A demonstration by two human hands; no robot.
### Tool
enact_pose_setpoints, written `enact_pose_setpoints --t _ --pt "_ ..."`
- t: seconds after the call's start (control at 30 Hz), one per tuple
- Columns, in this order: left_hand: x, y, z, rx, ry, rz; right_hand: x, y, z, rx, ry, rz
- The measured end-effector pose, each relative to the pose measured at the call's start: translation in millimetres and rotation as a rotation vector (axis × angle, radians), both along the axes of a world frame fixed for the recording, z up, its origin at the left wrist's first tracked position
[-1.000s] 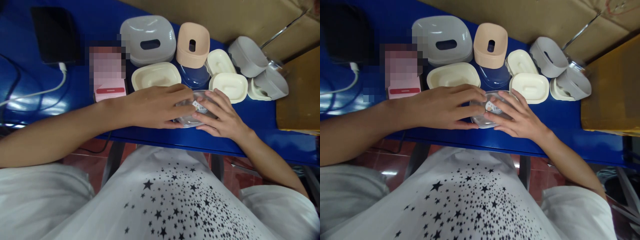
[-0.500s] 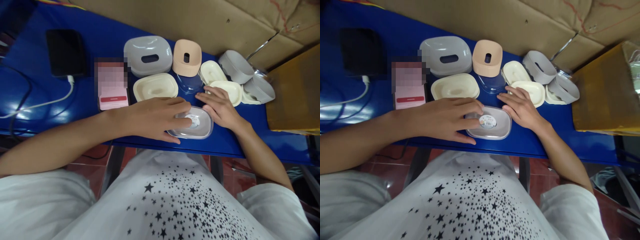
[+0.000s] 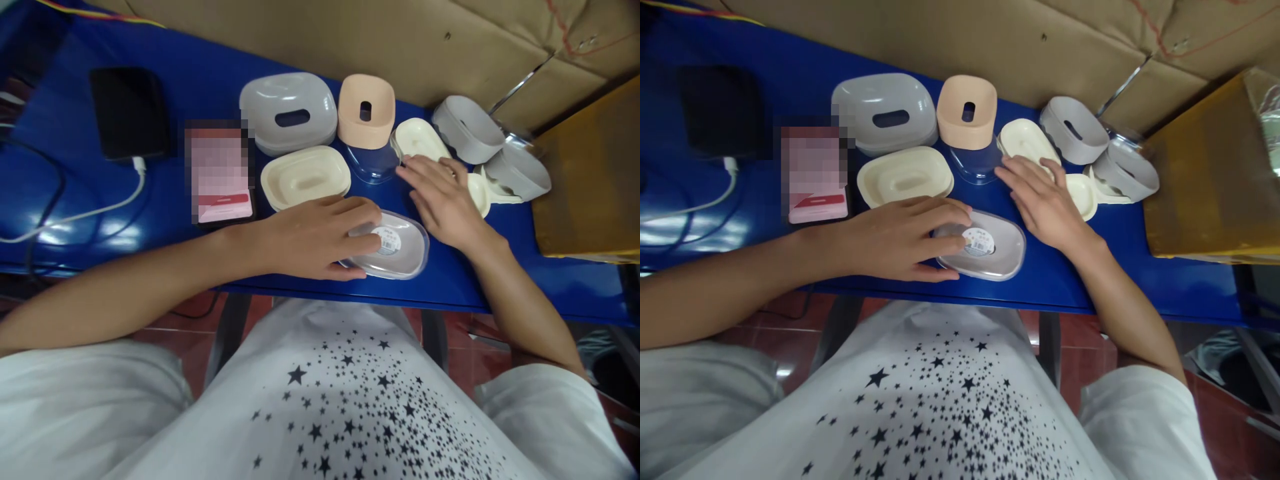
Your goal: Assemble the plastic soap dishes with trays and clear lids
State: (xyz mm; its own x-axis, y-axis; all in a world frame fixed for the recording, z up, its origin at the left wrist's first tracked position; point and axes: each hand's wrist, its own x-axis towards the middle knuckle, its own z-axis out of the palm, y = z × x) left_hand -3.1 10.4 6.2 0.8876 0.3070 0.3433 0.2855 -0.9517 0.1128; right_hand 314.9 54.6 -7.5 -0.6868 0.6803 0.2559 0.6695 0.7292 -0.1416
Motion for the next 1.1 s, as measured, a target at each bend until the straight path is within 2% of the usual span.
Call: enact_pose_setpoints --t 0.07,0.13,0.23,0.3,0.37,0.43,0.5,0.67,0.73,0.83,0.9,0.97,1.03,1.1 --pt "0.6 -2.6 1.7 0.028 0.022 -0.015 -7.3 0.1 -6.4 -0.045 -0.018 0.034" --pt "-0.1 -4.0 3.6 0.042 0.041 -0.018 -11.2 -1.9 -5.3 -0.063 -0.024 0.012" --pt "-1.4 -3.6 3.9 0.050 0.026 -0.016 0.4 -6.7 13.0 -0.017 -0.037 -0.046" --pt "-1.2 -2.0 1.5 0.055 -0.009 0.006 21.6 -12.6 29.8 0.004 -0.063 -0.085" --pt "0.5 0.0 -2.6 0.043 -0.043 0.074 48.4 -24.0 42.0 -0.045 -0.054 -0.142" --pt "3.3 1.6 -7.2 0.019 -0.073 0.172 72.7 -43.4 44.8 -0.145 -0.013 -0.208" --pt "6.3 2.2 -10.8 -0.007 -0.090 0.251 87.7 -71.4 38.8 -0.186 -0.020 -0.291" --pt "5.0 2.0 -10.0 -0.046 -0.063 0.291 84.1 -155.9 16.9 -0.069 -0.062 -0.451" --pt "-1.4 4.4 -7.0 -0.047 -0.099 0.369 74.3 -179.3 14.4 -0.085 -0.037 -0.421" --pt "-14.4 10.9 -0.6 -0.049 -0.088 0.563 51.6 -192.3 15.7 -0.177 0.039 -0.277" --pt "-21.1 14.8 4.6 -0.080 0.065 0.676 29.1 -188.4 17.4 -0.239 0.065 -0.140" --pt "-24.0 17.2 9.3 -0.121 0.237 0.729 2.4 -178.1 19.0 -0.261 0.062 0.014" --pt "-23.2 18.0 12.0 -0.143 0.320 0.713 -24.0 -163.3 20.3 -0.229 0.031 0.139" --pt "-20.6 17.7 12.2 -0.154 0.315 0.685 -45.6 -144.9 21.8 -0.161 -0.040 0.209"
